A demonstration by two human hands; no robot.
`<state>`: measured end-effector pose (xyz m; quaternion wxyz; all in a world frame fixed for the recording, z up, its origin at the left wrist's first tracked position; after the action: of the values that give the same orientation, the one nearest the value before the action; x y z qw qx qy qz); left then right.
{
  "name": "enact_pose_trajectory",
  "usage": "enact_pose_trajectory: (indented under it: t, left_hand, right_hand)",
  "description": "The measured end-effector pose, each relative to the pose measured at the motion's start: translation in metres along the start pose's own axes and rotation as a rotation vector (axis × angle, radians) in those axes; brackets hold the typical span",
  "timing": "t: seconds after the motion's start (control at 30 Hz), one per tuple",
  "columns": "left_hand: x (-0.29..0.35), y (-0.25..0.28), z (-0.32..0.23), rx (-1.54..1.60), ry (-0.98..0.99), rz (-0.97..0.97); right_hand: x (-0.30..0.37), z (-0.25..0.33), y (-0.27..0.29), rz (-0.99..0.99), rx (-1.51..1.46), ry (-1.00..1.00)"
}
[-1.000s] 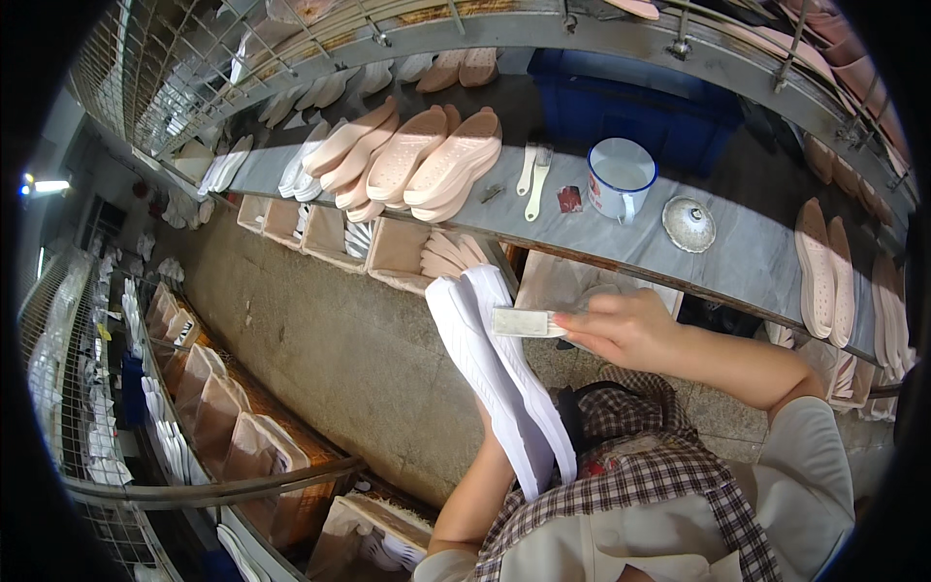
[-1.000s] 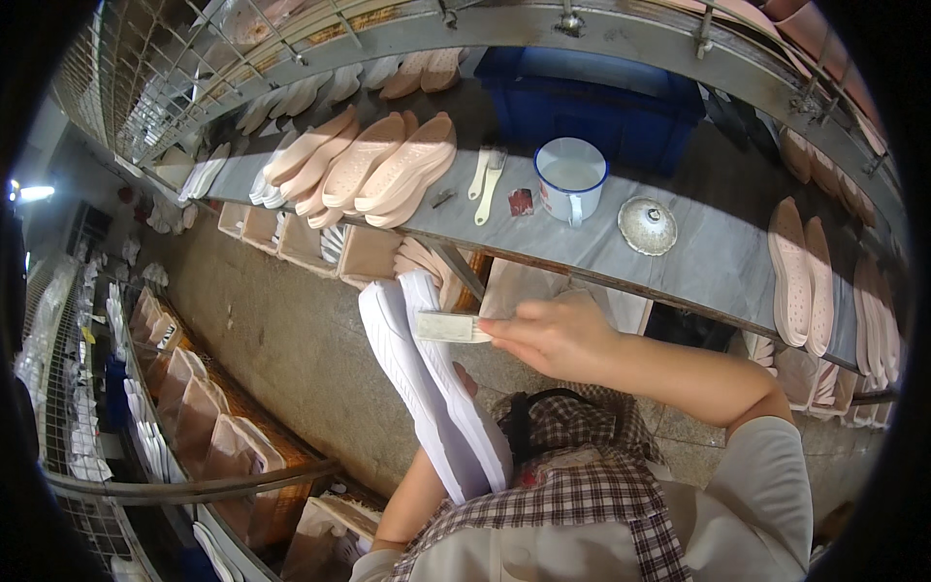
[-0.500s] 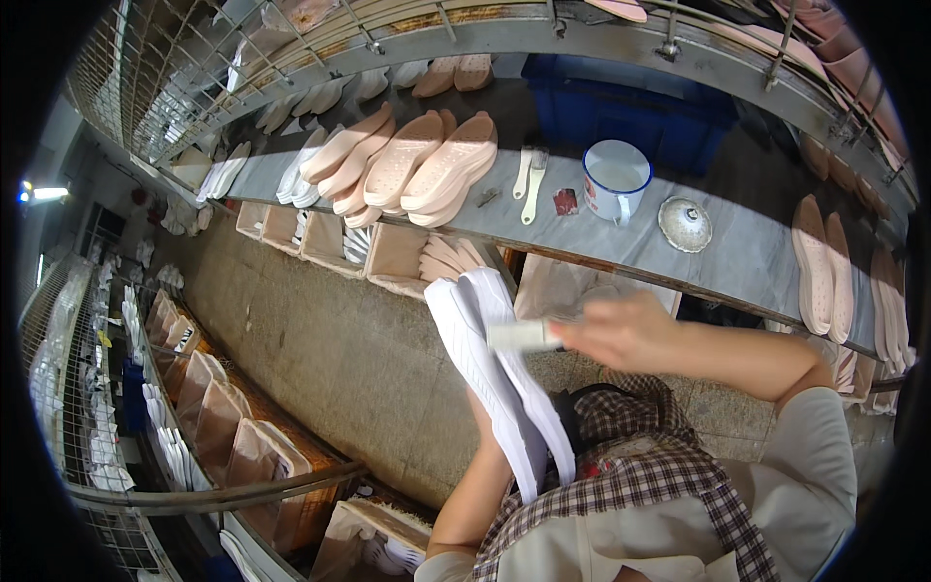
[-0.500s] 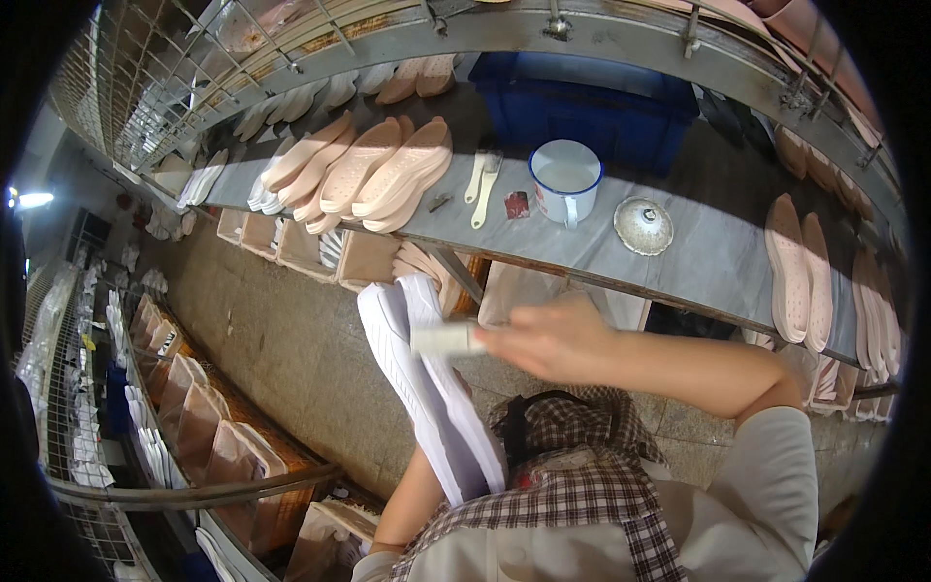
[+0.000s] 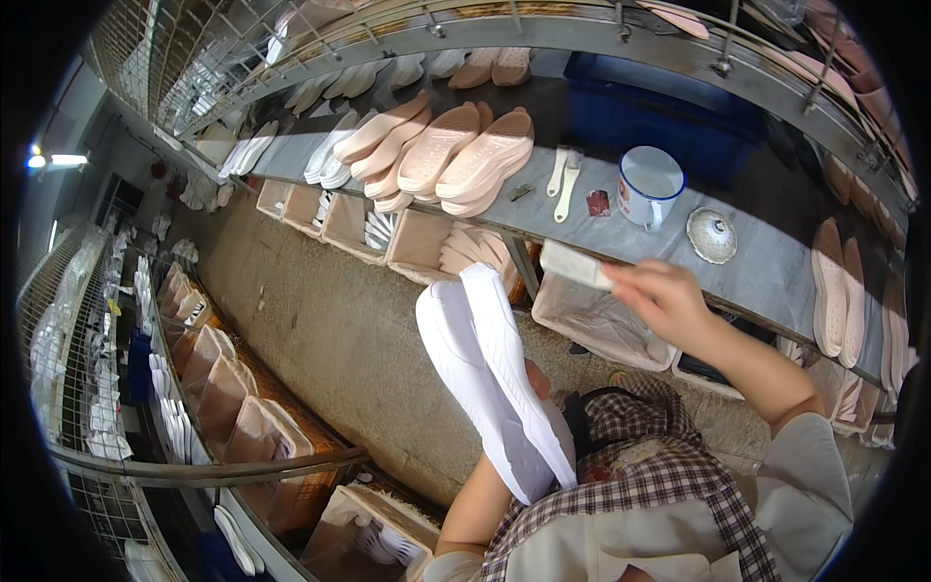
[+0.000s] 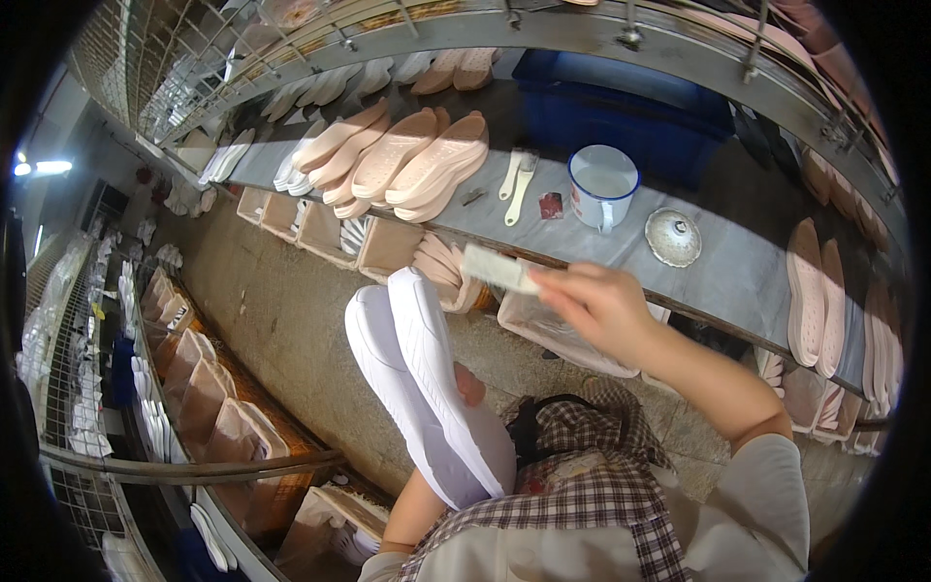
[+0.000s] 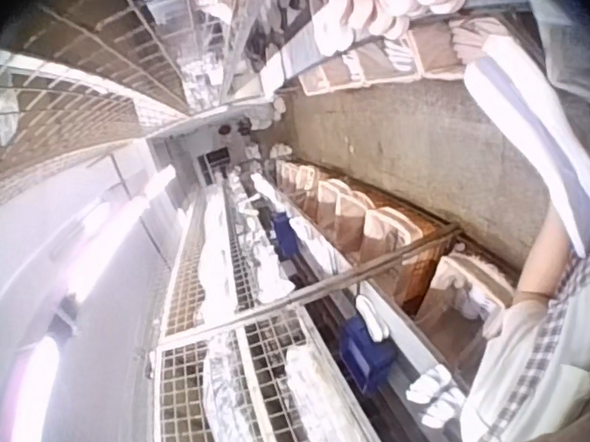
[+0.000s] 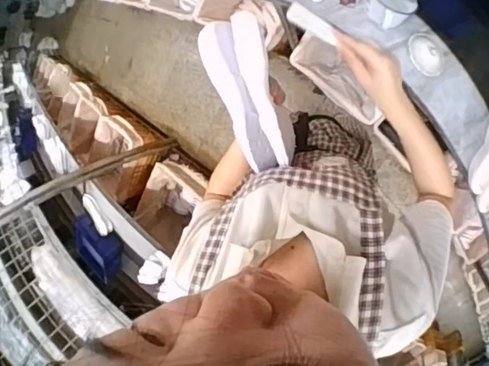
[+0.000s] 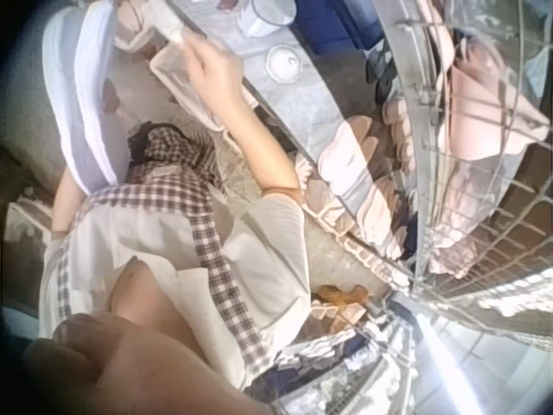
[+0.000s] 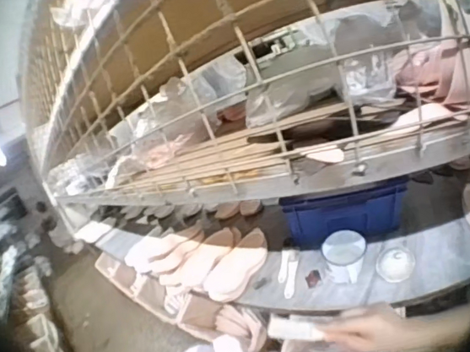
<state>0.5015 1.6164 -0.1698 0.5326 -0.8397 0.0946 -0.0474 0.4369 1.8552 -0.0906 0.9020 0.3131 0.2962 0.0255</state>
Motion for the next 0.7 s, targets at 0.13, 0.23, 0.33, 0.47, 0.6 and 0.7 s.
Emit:
enact_pose_trajectory:
  t: [0.13, 0.23, 0.33, 0.47, 0.6, 0.7]
  left_hand:
    - [-0.004, -0.004, 0.000, 0.040, 0.017, 0.107]
    - [-0.006, 0.004, 0.006, 0.075, 0.040, 0.172]
    - [-0.004, 0.014, 0.013, 0.145, 0.067, 0.222]
    - [0.004, 0.016, 0.018, 0.361, 0.277, 0.081]
    - [0.002, -0.005, 0.019, 0.225, 0.269, 0.043]
    - [-0.003, -0.027, 0.007, 0.066, 0.173, 0.201]
  right_hand:
    - [0.020, 0.050, 0.001, 0.063, -0.155, 0.109]
    - [0.014, 0.067, -0.014, 0.219, -0.061, 0.363]
    - [0.012, 0.061, -0.021, 0.080, -0.015, 0.120]
    - [0.023, 0.073, -0.026, 0.127, -0.257, 0.414]
    - [-0.011, 0.047, -0.033, 0.434, 0.504, -0.001]
    - [-0.028, 0.027, -0.015, -0.152, -0.060, -0.051]
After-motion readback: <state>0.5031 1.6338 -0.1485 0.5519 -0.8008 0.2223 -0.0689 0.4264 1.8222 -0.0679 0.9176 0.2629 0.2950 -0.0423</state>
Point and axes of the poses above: each hand's wrist, its own x-axis away from the middle knuckle, its own y-axis out of the back of the hand, z = x × y, the point moved 2 cm from there along -x, towards the middle knuckle, and after that the axes turned 2 degrees about -z, right-handed, at the moved point
